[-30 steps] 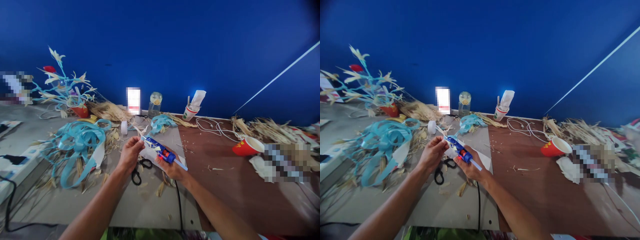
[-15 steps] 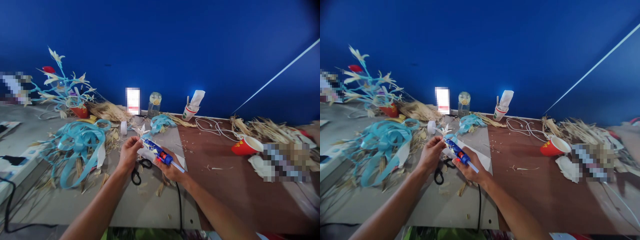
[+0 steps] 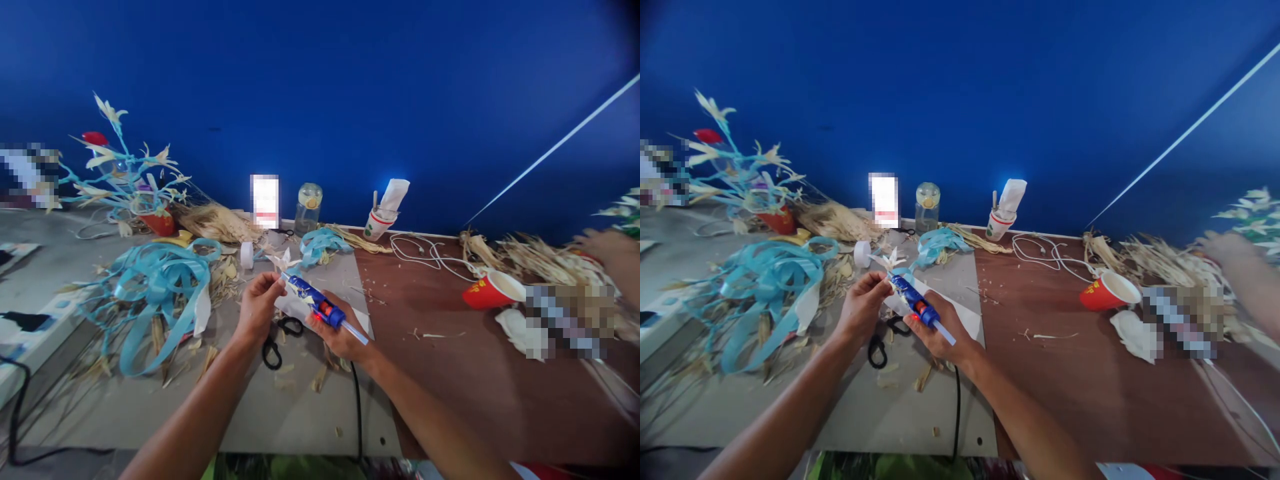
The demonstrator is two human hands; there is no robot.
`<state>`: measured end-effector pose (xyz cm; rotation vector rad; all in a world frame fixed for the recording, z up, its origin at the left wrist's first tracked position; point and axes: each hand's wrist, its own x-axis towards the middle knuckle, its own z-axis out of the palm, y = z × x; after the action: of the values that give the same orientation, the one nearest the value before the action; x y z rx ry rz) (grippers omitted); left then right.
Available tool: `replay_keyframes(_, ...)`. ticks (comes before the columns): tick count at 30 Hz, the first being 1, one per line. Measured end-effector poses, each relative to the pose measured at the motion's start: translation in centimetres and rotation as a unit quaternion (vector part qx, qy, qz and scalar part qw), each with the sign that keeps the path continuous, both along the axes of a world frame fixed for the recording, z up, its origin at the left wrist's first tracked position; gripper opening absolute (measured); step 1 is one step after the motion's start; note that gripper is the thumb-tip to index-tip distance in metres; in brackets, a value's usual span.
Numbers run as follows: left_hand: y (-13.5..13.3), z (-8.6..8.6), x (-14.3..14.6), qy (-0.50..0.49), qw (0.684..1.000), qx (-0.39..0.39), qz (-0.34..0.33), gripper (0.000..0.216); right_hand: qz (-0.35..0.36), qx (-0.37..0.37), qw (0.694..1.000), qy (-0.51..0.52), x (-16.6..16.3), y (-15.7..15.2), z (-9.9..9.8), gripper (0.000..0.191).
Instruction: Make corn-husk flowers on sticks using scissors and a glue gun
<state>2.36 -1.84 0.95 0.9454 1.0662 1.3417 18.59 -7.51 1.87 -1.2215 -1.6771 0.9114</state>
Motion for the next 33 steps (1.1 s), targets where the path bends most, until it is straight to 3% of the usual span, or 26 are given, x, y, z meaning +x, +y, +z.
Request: replay_keyframes(33, -0.04, -0.17, 0.10, 0.035, 0.998, 0.037, 0.034, 0.012, -0.011, 0.088, 0.989, -0.116, -0.52, -0.08, 0.64, 0.014)
